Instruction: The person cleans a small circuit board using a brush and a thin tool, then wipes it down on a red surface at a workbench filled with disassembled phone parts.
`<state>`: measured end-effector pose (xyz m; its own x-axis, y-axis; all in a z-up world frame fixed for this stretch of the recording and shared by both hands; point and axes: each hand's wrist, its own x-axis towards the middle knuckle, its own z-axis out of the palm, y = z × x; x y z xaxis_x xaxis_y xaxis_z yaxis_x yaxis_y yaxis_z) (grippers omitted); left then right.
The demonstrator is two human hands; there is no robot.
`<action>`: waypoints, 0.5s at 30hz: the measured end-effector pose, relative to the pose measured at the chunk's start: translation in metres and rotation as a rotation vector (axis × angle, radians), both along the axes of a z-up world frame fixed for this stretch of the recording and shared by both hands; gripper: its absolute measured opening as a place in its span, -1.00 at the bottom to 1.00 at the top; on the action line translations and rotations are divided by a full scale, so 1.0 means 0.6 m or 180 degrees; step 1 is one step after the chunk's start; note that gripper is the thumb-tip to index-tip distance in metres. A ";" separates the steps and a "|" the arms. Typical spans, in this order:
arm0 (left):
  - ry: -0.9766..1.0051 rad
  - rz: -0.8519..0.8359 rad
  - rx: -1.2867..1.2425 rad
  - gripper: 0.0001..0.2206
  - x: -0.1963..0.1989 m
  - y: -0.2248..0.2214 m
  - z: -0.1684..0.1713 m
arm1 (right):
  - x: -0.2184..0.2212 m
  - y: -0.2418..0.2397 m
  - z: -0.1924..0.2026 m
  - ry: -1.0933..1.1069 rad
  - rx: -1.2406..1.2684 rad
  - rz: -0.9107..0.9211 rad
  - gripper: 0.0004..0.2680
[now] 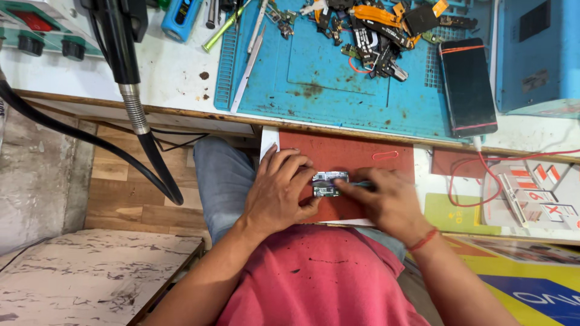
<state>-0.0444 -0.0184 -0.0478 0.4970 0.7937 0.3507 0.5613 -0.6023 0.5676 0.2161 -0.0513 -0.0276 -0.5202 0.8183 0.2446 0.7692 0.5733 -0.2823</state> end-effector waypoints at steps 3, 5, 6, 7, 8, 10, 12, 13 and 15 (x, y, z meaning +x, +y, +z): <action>-0.0098 0.0037 -0.0112 -0.58 0.001 0.000 0.002 | 0.016 0.014 0.008 -0.0195 -0.0323 -0.0091 -0.57; -0.0102 0.0032 -0.0112 -0.59 0.002 0.001 0.004 | 0.026 0.017 0.021 -0.0361 -0.0456 -0.0321 -0.60; -0.0098 0.0036 -0.0106 -0.59 0.001 0.003 0.004 | 0.026 0.020 0.027 -0.0438 -0.0516 -0.0428 -0.61; -0.0078 0.0038 -0.0108 -0.60 -0.002 0.004 0.005 | 0.014 0.017 0.023 -0.0285 -0.0511 -0.0295 -0.60; -0.0057 0.0040 -0.0110 -0.61 -0.005 0.005 0.005 | -0.005 0.017 0.015 -0.0131 -0.0504 -0.0163 -0.59; -0.0089 0.0023 -0.0074 -0.62 0.002 0.009 0.005 | -0.005 0.015 0.018 -0.0013 -0.0493 -0.0070 -0.58; -0.0102 0.0032 -0.0057 -0.62 0.001 0.006 0.006 | 0.000 0.011 0.021 0.0004 -0.0551 -0.0095 -0.57; -0.0109 0.0028 -0.0044 -0.61 0.001 0.007 0.007 | 0.011 0.009 0.026 -0.0199 -0.0653 -0.0335 -0.60; -0.0127 0.0032 -0.0031 -0.59 0.002 0.004 0.008 | 0.037 0.002 0.039 -0.0610 -0.0864 -0.0806 -0.65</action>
<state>-0.0430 -0.0159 -0.0430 0.4749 0.8020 0.3624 0.5440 -0.5912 0.5955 0.2381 -0.0501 -0.0041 -0.3093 0.9477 -0.0794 0.9297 0.2837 -0.2350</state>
